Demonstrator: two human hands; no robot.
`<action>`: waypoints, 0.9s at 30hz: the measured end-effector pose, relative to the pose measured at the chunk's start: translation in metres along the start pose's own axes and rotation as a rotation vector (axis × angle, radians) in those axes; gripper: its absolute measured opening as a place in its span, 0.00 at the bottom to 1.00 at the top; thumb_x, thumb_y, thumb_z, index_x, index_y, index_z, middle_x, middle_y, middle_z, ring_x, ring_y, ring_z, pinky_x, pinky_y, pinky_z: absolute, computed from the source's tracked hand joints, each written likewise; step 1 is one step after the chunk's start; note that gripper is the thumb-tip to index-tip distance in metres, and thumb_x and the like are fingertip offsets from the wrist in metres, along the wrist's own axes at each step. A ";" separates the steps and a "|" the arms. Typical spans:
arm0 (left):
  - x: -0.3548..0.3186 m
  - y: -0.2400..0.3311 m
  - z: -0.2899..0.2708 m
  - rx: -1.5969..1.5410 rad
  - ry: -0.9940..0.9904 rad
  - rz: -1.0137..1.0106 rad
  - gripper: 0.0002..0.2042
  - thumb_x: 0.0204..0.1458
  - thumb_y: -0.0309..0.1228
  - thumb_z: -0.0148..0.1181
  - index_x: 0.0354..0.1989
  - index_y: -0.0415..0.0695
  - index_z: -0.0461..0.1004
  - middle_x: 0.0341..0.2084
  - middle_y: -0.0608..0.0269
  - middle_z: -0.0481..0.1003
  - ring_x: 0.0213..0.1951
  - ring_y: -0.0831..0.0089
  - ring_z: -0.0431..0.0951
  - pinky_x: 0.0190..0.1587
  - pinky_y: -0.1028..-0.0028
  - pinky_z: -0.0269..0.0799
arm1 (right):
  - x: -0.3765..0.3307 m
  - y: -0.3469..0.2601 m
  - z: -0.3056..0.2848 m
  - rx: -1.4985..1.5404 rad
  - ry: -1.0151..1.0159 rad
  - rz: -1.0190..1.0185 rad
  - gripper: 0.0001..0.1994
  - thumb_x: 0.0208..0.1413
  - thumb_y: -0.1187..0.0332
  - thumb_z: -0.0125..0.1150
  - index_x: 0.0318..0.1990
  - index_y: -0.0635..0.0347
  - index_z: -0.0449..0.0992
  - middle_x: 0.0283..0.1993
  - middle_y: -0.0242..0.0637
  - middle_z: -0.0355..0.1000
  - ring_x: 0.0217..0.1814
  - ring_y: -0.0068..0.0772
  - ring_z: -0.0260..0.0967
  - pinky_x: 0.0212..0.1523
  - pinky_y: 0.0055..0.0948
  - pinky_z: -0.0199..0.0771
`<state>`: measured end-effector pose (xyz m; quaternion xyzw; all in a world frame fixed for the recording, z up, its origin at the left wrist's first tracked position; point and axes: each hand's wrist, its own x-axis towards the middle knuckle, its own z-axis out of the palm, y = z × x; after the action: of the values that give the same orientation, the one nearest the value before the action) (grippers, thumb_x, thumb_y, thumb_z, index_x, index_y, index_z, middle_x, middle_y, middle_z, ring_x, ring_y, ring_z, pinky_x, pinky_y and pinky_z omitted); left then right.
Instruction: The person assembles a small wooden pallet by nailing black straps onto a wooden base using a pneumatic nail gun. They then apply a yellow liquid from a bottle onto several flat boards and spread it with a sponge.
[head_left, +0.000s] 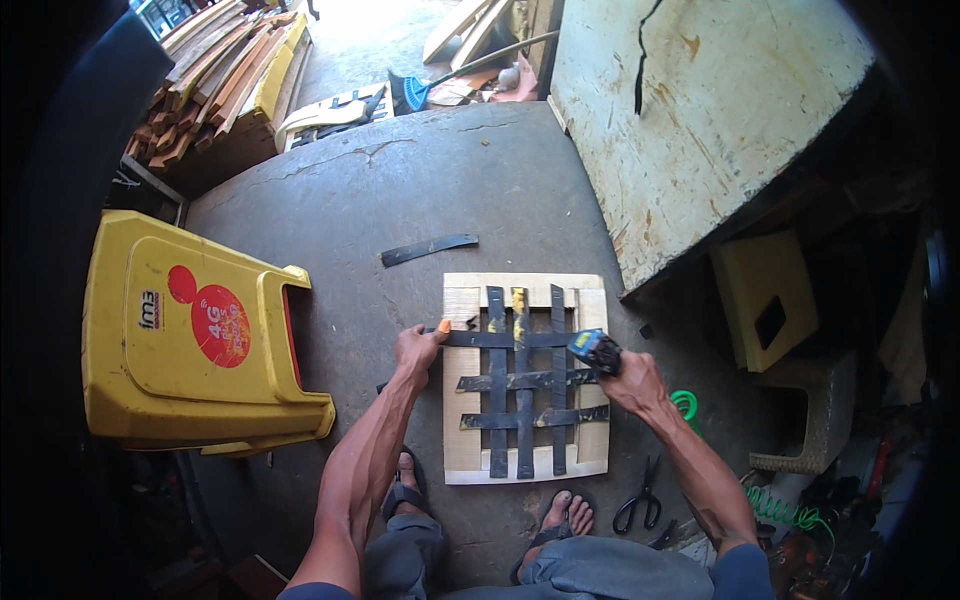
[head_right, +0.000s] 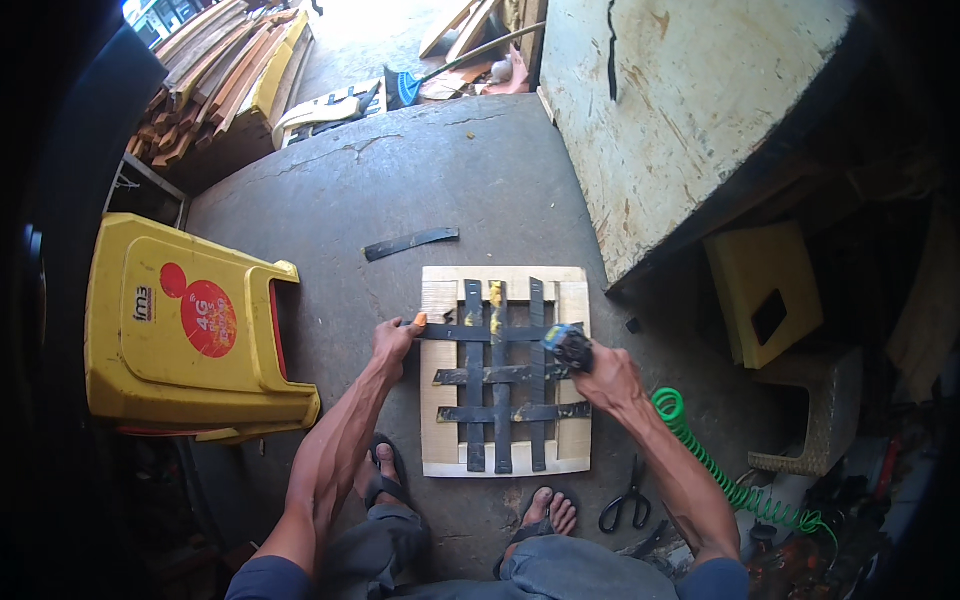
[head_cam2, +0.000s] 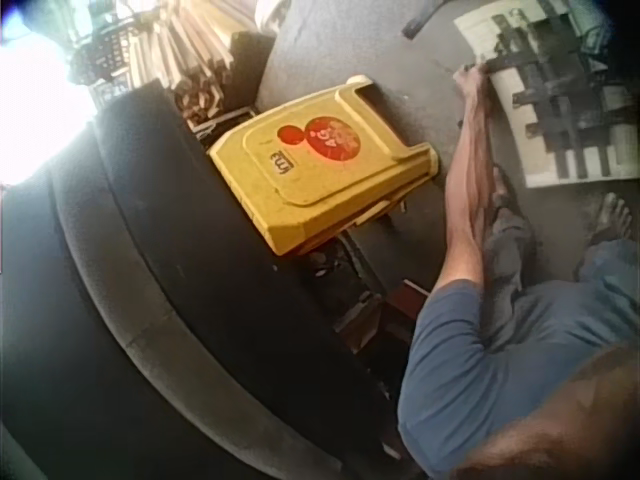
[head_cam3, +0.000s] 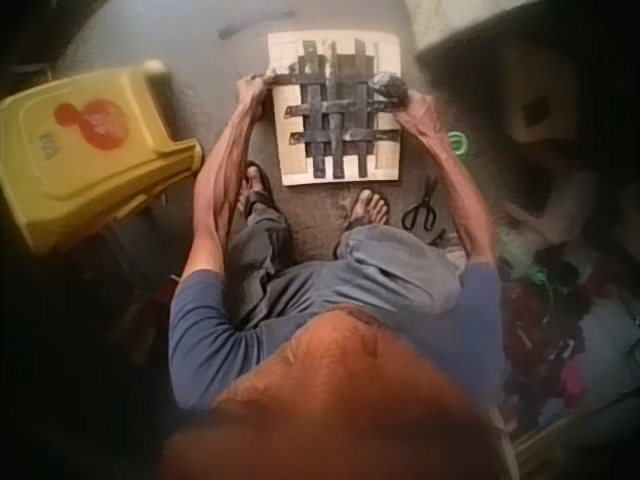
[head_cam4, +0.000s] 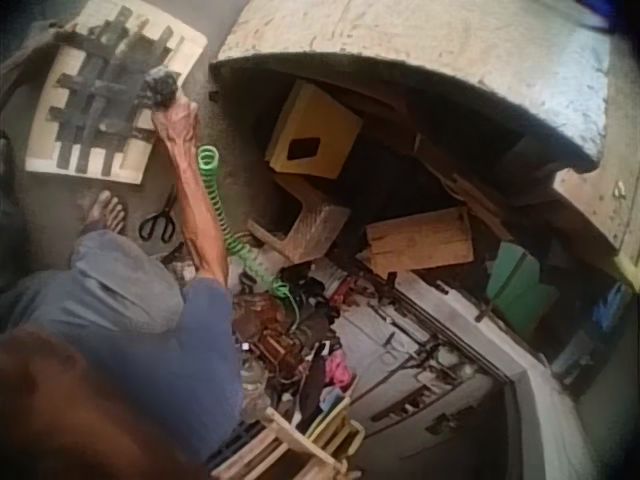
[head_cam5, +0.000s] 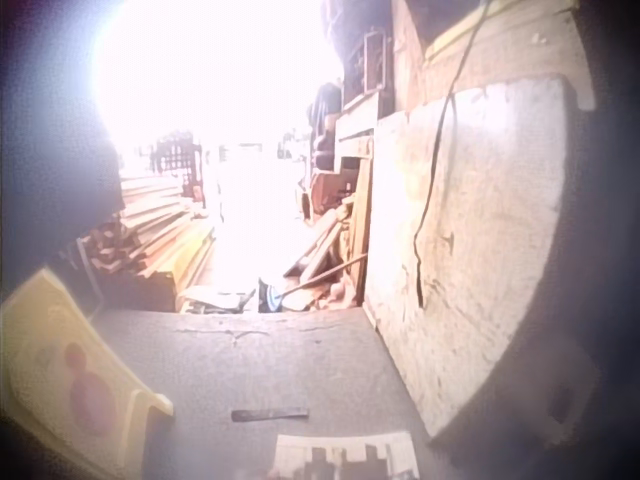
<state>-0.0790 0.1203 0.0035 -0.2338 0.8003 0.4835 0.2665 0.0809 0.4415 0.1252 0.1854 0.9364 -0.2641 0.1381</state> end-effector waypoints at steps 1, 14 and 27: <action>0.002 -0.003 -0.004 -0.040 0.069 -0.016 0.38 0.49 0.32 0.71 0.69 0.33 0.64 0.59 0.45 0.75 0.59 0.60 0.77 0.60 0.66 0.69 | -0.020 0.021 -0.012 -0.021 0.065 0.092 0.15 0.50 0.64 0.61 0.45 0.57 0.80 0.36 0.59 0.79 0.44 0.65 0.78 0.46 0.53 0.79; -0.056 -0.039 -0.016 -0.059 -0.209 -0.055 0.19 0.60 0.43 0.66 0.46 0.36 0.77 0.38 0.58 0.81 0.32 0.70 0.83 0.34 0.72 0.73 | -0.109 0.099 -0.012 0.381 0.421 0.229 0.15 0.47 0.65 0.62 0.38 0.69 0.81 0.34 0.56 0.80 0.42 0.54 0.82 0.43 0.43 0.79; -0.097 -0.034 0.000 0.407 -0.363 0.169 0.23 0.63 0.51 0.58 0.27 0.41 0.79 0.19 0.68 0.77 0.22 0.80 0.72 0.25 0.73 0.65 | -0.083 0.044 -0.015 0.279 0.251 0.168 0.14 0.47 0.63 0.63 0.30 0.68 0.80 0.27 0.57 0.77 0.36 0.56 0.81 0.39 0.45 0.79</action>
<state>0.0153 0.1171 0.0444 -0.0174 0.8368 0.3674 0.4055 0.1712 0.4619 0.1473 0.3117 0.8819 -0.3534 0.0150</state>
